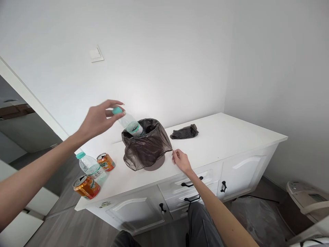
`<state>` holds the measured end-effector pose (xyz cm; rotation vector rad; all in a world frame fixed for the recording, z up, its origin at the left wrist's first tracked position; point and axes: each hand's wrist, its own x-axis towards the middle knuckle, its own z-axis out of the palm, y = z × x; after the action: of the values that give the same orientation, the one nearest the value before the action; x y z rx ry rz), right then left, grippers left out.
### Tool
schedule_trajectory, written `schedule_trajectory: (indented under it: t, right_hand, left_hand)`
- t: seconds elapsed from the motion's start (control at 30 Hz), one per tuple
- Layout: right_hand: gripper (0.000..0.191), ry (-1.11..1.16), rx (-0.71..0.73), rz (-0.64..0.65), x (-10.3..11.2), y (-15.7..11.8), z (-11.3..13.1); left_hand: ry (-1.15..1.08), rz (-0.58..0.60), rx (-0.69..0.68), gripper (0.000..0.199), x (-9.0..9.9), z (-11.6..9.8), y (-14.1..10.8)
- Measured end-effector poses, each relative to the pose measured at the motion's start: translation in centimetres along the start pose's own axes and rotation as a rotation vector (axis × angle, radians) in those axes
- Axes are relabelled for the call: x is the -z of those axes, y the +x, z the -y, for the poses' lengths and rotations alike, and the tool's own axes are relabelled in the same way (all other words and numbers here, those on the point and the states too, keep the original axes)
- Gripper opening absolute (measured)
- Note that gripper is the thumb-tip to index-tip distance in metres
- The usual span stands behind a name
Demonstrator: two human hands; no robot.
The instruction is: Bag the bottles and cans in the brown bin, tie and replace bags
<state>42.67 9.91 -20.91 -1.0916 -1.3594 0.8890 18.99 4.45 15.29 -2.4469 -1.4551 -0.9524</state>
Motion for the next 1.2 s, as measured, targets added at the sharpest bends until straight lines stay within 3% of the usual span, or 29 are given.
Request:
schedule_trajectory:
  t: [0.17, 0.3, 0.5, 0.73, 0.8, 0.9, 1.0, 1.1, 1.2]
  right_hand:
    - [0.048, 0.027, -0.005, 0.008, 0.2, 0.1, 0.2]
    - [0.045, 0.044, -0.019, 0.025, 0.3, 0.1, 0.5]
    - [0.042, 0.059, -0.016, 0.035, 0.3, 0.2, 0.7]
    - [0.044, 0.021, -0.033, 0.038, 0.4, 0.1, 1.6]
    - [0.046, 0.008, -0.035, 0.04, 0.4, -0.1, 2.2]
    - [0.05, -0.013, -0.041, 0.044, 0.3, -0.4, 2.8]
    - [0.053, -0.039, -0.037, 0.033, 0.1, -0.6, 2.9]
    - [0.053, -0.065, -0.032, 0.028, -0.1, -0.7, 2.5]
    - [0.051, -0.079, -0.029, 0.028, -0.3, -0.8, 2.0]
  left_hand:
    - [-0.002, 0.184, 0.036, 0.046, -3.3, 4.1, 1.1]
    - [0.017, 0.282, 0.091, 0.054, -4.9, 6.0, 1.6]
    - [0.052, 0.38, 0.077, 0.044, -6.5, 6.6, 2.6]
    - [0.074, 0.546, 0.063, 0.048, -8.0, 7.1, 2.9]
    - [0.04, 0.499, 0.06, 0.048, -7.8, 7.0, 2.4]
    - [0.02, 0.333, 0.08, 0.053, -7.2, 7.0, 0.9]
    - [-0.076, 0.265, 0.223, 0.065, -6.9, 7.4, -0.7]
    - [-0.331, 0.199, 0.396, 0.076, -7.3, 8.3, -2.0]
    - [-0.559, 0.231, 0.512, 0.085, -8.4, 9.5, -2.9]
